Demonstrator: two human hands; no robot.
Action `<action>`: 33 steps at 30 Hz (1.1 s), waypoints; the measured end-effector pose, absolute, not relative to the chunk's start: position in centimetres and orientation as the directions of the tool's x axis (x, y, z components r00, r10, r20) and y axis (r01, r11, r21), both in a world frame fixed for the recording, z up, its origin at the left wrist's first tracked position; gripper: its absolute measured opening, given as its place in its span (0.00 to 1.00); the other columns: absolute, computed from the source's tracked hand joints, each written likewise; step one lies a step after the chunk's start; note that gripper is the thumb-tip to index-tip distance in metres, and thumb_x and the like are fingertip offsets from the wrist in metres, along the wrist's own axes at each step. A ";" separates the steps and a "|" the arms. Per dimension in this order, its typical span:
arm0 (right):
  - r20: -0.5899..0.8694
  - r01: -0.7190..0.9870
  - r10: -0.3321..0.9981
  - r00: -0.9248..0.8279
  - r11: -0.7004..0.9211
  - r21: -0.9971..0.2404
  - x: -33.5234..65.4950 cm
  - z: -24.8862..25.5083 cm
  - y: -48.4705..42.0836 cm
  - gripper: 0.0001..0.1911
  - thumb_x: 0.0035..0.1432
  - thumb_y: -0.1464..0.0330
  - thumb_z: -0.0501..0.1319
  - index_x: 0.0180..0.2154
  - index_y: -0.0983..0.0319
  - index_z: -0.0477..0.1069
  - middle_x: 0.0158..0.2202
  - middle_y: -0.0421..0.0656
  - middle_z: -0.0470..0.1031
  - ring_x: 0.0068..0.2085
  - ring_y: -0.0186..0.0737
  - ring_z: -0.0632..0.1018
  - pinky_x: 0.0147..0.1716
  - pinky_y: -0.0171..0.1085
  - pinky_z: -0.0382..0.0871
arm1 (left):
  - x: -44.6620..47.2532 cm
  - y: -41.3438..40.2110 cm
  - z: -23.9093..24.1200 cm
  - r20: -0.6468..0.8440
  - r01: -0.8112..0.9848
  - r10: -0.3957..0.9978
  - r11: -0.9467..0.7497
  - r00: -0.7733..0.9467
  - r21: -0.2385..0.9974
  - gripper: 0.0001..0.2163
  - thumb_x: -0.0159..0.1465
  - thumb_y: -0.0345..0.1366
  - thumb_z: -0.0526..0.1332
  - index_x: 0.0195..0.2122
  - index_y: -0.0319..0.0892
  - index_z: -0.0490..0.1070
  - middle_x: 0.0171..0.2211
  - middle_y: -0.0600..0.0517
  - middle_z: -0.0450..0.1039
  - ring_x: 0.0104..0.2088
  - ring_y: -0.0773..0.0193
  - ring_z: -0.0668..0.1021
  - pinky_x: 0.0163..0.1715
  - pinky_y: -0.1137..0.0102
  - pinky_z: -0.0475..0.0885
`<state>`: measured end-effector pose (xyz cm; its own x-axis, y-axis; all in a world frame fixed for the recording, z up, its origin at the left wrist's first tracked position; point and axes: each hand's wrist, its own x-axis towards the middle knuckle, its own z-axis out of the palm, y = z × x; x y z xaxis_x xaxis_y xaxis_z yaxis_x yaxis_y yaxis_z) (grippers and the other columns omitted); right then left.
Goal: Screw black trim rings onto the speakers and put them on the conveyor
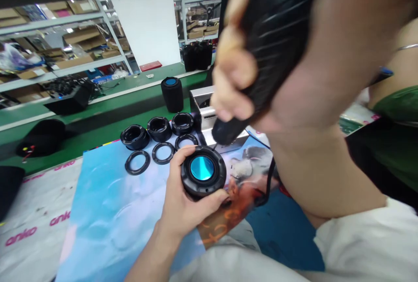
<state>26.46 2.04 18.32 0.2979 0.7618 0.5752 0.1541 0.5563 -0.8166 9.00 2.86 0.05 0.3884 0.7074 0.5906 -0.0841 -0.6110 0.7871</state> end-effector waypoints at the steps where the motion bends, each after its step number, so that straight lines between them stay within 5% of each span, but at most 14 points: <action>1: 0.621 0.104 0.733 0.279 0.619 -0.778 27.0 18.0 2.0 0.39 0.59 0.27 0.63 0.34 0.57 0.62 0.19 0.31 0.60 0.15 0.30 0.63 0.12 0.36 0.64 | 9.0 2.9 0.0 0.593 -0.086 0.704 -0.614 0.391 0.785 0.36 0.62 0.53 0.80 0.67 0.54 0.68 0.62 0.49 0.77 0.59 0.52 0.85 0.60 0.61 0.81; 4: 0.696 0.020 0.607 0.384 0.748 -0.664 29.4 15.6 2.8 0.34 0.55 0.37 0.76 0.33 0.58 0.66 0.20 0.33 0.65 0.18 0.33 0.68 0.12 0.37 0.62 | 9.1 2.8 0.0 0.605 -0.088 0.695 -0.625 0.389 0.775 0.36 0.61 0.53 0.80 0.66 0.54 0.69 0.62 0.49 0.77 0.60 0.52 0.85 0.60 0.62 0.81; 7: 0.633 0.003 0.579 0.514 0.737 -0.676 31.2 12.5 4.3 0.33 0.47 0.45 0.84 0.29 0.60 0.70 0.19 0.36 0.65 0.16 0.35 0.67 0.10 0.37 0.55 | 9.1 2.8 -0.1 0.605 -0.077 0.702 -0.627 0.374 0.775 0.35 0.62 0.53 0.80 0.66 0.55 0.70 0.62 0.48 0.77 0.60 0.52 0.85 0.60 0.61 0.81; 13: 0.565 -0.047 0.600 0.567 0.708 -0.704 31.4 10.3 5.1 0.36 0.42 0.42 0.85 0.29 0.58 0.69 0.18 0.35 0.65 0.14 0.34 0.65 0.10 0.37 0.56 | 8.9 2.7 -0.3 0.607 -0.079 0.712 -0.624 0.354 0.778 0.37 0.59 0.52 0.82 0.67 0.54 0.70 0.63 0.47 0.77 0.63 0.50 0.83 0.62 0.61 0.78; 23: 0.469 -0.137 0.794 0.386 0.552 -0.822 31.0 7.7 4.7 0.36 0.49 0.43 0.82 0.25 0.61 0.65 0.17 0.36 0.66 0.11 0.35 0.65 0.08 0.35 0.58 | 9.0 2.8 -0.3 0.616 -0.083 0.703 -0.633 0.356 0.770 0.37 0.60 0.51 0.82 0.67 0.54 0.71 0.63 0.47 0.76 0.63 0.52 0.83 0.63 0.62 0.78; 29: 0.624 0.035 0.517 0.586 0.753 -0.657 30.3 10.5 3.3 0.31 0.48 0.46 0.84 0.29 0.59 0.71 0.21 0.37 0.66 0.18 0.34 0.68 0.13 0.38 0.59 | 8.8 3.0 -0.5 0.622 -0.096 0.688 -0.638 0.375 0.764 0.37 0.60 0.51 0.82 0.68 0.54 0.70 0.63 0.46 0.76 0.64 0.50 0.82 0.65 0.60 0.78; 33: 0.648 0.048 0.538 0.539 0.748 -0.662 30.2 9.6 4.1 0.32 0.50 0.44 0.83 0.29 0.60 0.70 0.20 0.37 0.67 0.16 0.33 0.67 0.12 0.36 0.57 | 8.8 2.9 -0.5 0.614 -0.089 0.695 -0.632 0.375 0.770 0.38 0.59 0.53 0.82 0.67 0.53 0.70 0.63 0.45 0.76 0.64 0.48 0.83 0.63 0.57 0.80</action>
<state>30.16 4.11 9.60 0.5386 0.5385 0.6480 0.0479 0.7483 -0.6616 8.81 2.94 -0.46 0.3745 0.6950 0.6137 -0.0894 -0.6318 0.7700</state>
